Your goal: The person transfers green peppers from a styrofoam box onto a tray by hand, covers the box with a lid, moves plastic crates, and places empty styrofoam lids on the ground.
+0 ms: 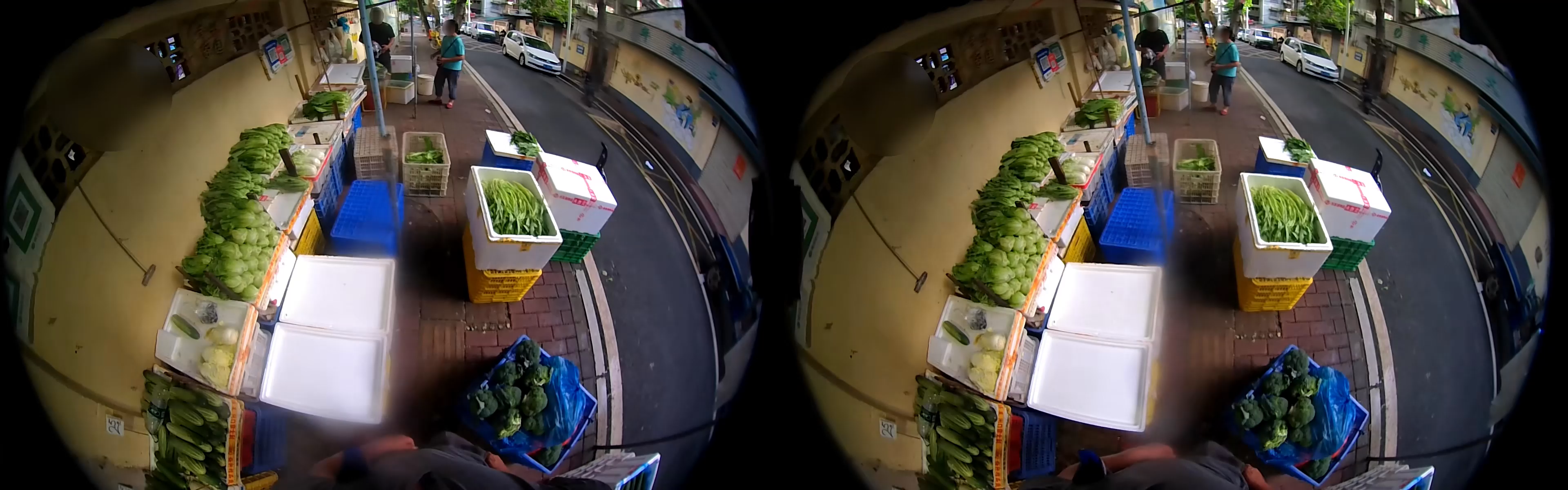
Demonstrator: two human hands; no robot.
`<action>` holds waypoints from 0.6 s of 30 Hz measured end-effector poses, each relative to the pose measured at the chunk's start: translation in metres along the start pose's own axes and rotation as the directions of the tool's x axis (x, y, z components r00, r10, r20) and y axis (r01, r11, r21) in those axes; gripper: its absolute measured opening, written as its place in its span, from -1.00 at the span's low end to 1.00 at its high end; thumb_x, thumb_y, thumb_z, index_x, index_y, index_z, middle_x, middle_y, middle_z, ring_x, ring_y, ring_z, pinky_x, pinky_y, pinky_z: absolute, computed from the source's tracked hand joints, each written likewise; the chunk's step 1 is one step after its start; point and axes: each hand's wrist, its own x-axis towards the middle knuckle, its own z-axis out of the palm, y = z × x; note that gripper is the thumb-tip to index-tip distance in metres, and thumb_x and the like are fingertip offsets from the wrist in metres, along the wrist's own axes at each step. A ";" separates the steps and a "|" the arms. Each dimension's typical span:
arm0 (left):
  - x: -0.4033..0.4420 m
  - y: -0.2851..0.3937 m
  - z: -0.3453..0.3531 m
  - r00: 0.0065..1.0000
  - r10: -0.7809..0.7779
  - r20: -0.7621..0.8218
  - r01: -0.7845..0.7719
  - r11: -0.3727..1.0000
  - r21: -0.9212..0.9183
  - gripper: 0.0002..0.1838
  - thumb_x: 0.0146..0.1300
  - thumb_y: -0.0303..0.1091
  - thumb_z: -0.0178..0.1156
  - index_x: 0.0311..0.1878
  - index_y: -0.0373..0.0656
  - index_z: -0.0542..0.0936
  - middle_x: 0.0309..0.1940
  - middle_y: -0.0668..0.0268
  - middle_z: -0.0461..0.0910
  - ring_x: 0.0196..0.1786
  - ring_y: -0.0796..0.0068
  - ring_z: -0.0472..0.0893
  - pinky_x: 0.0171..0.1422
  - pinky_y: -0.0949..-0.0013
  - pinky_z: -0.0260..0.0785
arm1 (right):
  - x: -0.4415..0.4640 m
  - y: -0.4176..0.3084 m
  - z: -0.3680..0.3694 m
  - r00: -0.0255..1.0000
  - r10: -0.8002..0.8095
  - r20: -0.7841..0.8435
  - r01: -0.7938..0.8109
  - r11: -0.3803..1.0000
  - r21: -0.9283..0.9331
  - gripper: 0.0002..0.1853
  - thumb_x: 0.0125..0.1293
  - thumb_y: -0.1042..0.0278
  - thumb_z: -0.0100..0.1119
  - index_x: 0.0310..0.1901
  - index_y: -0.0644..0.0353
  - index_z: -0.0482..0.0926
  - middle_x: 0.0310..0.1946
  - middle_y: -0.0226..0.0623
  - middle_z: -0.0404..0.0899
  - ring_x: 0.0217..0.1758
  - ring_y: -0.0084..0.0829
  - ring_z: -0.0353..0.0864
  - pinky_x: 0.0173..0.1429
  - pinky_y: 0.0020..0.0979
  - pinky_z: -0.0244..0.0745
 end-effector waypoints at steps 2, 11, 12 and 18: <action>-0.006 0.003 -0.002 0.999 -0.028 -0.026 0.028 0.999 0.015 -0.62 0.46 -0.06 0.06 -0.14 -0.23 0.61 -0.25 0.33 0.59 -0.15 0.56 0.51 -0.01 0.37 0.36 | -0.003 0.006 -0.002 1.000 -0.013 0.007 0.013 1.000 -0.005 -0.54 0.29 -0.19 0.16 -0.25 0.09 0.72 -0.47 -0.33 0.62 -0.38 -0.47 0.60 -0.26 -0.39 0.49; -0.062 0.074 -0.003 0.901 0.036 -0.433 0.102 0.951 0.291 -0.58 0.41 -0.03 0.08 -0.11 -0.25 0.64 -0.22 0.14 0.66 -0.11 0.23 0.62 0.03 0.23 0.42 | -0.011 0.029 -0.021 0.977 -0.205 0.056 0.209 0.975 -0.071 -0.55 0.30 -0.19 0.16 -0.25 0.09 0.72 -0.46 -0.33 0.63 -0.36 -0.48 0.61 -0.24 -0.40 0.50; -0.072 0.091 -0.004 0.880 -0.099 -0.465 0.215 0.955 0.203 -0.55 0.39 -0.01 0.11 -0.11 -0.28 0.65 -0.22 0.12 0.68 -0.11 0.22 0.65 0.05 0.24 0.44 | -0.022 0.012 -0.021 0.997 -0.076 -0.006 0.076 0.997 0.025 -0.55 0.29 -0.17 0.19 -0.24 0.11 0.72 -0.45 -0.33 0.64 -0.33 -0.49 0.61 -0.19 -0.40 0.49; -0.142 0.172 0.020 0.782 -0.140 -0.608 0.275 0.952 0.134 -0.35 0.26 0.32 0.09 -0.29 -0.19 0.72 -0.41 0.09 0.68 -0.25 0.26 0.69 -0.06 0.24 0.47 | -0.029 0.009 -0.002 0.946 0.099 -0.308 -0.039 0.980 0.193 -0.53 0.25 -0.11 0.27 -0.31 0.25 0.70 -0.44 -0.33 0.64 -0.28 -0.51 0.59 -0.14 -0.33 0.46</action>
